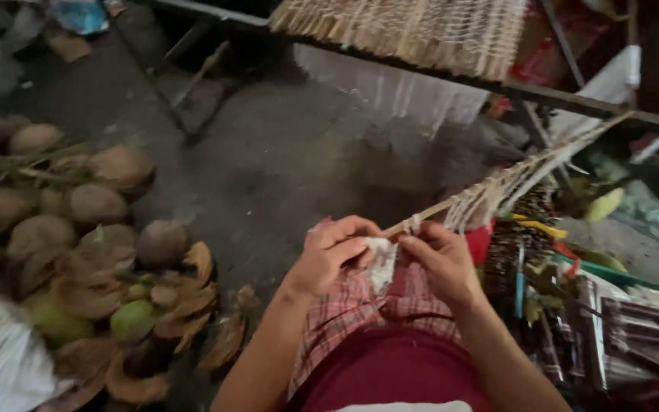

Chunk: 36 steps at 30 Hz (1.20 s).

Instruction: Tying white strings onto a wooden stick to prepare for weaving

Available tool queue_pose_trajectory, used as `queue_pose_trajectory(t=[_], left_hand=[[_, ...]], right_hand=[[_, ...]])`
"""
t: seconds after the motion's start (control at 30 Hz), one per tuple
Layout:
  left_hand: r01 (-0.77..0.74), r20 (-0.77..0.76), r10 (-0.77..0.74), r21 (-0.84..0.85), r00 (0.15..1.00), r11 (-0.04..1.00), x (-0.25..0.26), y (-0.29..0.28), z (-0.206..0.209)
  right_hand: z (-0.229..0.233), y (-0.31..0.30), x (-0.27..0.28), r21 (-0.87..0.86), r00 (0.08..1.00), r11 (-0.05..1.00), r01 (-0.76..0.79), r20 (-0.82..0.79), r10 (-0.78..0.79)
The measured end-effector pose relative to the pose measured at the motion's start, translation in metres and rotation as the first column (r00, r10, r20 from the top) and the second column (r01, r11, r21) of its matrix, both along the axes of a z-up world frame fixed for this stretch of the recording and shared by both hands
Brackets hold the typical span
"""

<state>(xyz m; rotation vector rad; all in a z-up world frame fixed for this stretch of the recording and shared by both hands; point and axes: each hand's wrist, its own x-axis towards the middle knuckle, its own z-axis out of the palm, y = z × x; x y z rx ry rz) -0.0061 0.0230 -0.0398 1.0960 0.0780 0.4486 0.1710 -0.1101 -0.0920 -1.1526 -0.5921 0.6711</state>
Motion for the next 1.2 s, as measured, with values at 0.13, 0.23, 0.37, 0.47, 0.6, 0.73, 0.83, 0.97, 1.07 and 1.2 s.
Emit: queue_pose_trajectory(t=[0.13, 0.23, 0.37, 0.47, 0.6, 0.73, 0.83, 0.97, 1.07, 1.2], left_hand=[[0.006, -0.003, -0.006, -0.016, 1.000, 1.000, -0.001, -0.001, 0.000], [-0.046, -0.028, 0.045, -0.045, 0.999, 0.998, -0.003, -0.002, 0.003], [-0.029, -0.014, 0.028, -0.041, 1.000, 0.999, -0.003, 0.000, -0.003], [-0.017, -0.014, 0.017, -0.038, 1.000, 0.999, -0.003, 0.000, -0.002], [-0.080, -0.008, 0.080, -0.062, 0.997, 0.995, -0.006, 0.001, -0.008], [-0.110, -0.036, 0.108, -0.059, 0.994, 0.992, -0.007, 0.004, -0.019], [-0.111, -0.033, 0.108, -0.070, 0.994, 0.991, -0.009, 0.005, -0.017], [-0.106, -0.011, 0.106, -0.079, 0.994, 0.991, -0.010, 0.005, 0.001], [-0.154, -0.001, 0.154, -0.056, 0.988, 0.986, -0.009, 0.009, 0.015], [-0.224, 0.009, 0.224, -0.039, 0.974, 0.974, -0.007, 0.015, 0.031]], right_hand=[[0.017, -0.003, -0.004, 0.023, 1.000, 1.000, -0.006, -0.010, 0.007], [0.016, -0.001, -0.001, 0.054, 0.994, 0.999, 0.003, -0.105, 0.003], [0.005, -0.004, 0.011, 0.003, 0.995, 0.997, 0.071, -0.070, -0.071], [0.000, -0.002, 0.014, -0.020, 0.987, 0.995, 0.096, -0.130, -0.097], [-0.010, -0.002, 0.016, -0.011, 0.964, 0.990, 0.140, -0.226, -0.138], [0.000, 0.004, 0.014, -0.041, 0.966, 0.985, 0.165, -0.195, -0.170], [0.003, 0.001, 0.014, -0.049, 0.963, 0.976, 0.212, -0.162, -0.217], [-0.046, -0.005, 0.021, -0.614, 0.711, 0.754, 0.232, 0.636, 0.299], [-0.087, -0.008, 0.024, -0.608, 0.603, 0.782, 0.138, 0.678, 0.421], [-0.152, 0.006, 0.054, -0.761, 0.425, 0.643, -0.088, 0.555, 0.715]])
